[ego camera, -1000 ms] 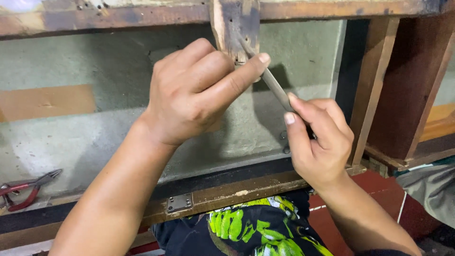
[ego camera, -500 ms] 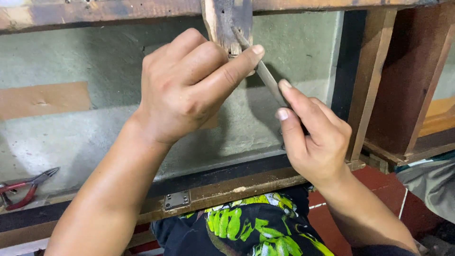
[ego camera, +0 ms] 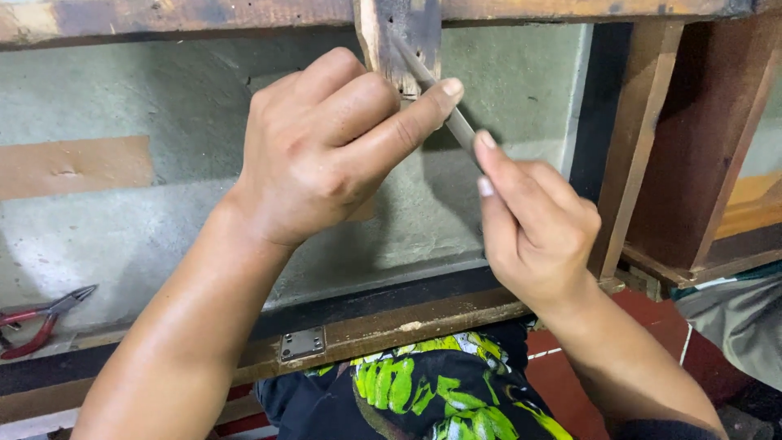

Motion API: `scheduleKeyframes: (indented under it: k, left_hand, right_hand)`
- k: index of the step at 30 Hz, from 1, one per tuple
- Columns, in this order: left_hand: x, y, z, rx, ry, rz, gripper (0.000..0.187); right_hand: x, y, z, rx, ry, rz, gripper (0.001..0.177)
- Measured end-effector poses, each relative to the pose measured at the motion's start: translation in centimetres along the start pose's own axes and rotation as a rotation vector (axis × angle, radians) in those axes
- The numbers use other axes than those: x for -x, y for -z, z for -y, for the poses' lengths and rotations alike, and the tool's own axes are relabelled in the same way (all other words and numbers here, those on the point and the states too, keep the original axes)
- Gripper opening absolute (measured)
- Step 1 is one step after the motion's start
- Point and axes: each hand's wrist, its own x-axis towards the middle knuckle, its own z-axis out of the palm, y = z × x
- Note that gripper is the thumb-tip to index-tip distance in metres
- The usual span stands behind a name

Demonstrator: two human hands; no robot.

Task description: Filing the edges of small metal rings using a needle file on a jeweler's bench pin.

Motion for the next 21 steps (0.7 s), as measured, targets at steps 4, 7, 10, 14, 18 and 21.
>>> scheduleKeyframes:
  k: [4,7,10,14,18,21]
  left_hand:
    - [-0.1,0.0,0.0,-0.007,-0.002,-0.003,0.032]
    - [0.1,0.1,0.1,-0.011,0.012,0.000,0.032]
    - [0.2,-0.2,0.3,-0.001,-0.001,0.005,0.034]
    - [0.2,0.0,0.3,-0.024,-0.002,0.006,0.032]
    - [-0.1,-0.2,0.2,0.027,-0.021,-0.034,0.034]
    - [0.1,-0.5,-0.1,0.110,0.029,-0.059,0.020]
  right_hand:
    - [-0.6,0.5,0.4,-0.043,-0.048,0.029,0.030]
    - [1.0,1.0,-0.1,-0.102,-0.109,0.040,0.032]
    - [1.7,1.1,-0.4,-0.071,-0.130,0.071,0.029]
    - [0.2,-0.1,-0.8,-0.021,-0.018,0.024,0.032]
    - [-1.2,0.1,-0.6,-0.076,0.015,0.027,0.028]
    - [0.2,1.0,-0.6,-0.103,-0.098,0.028,0.031]
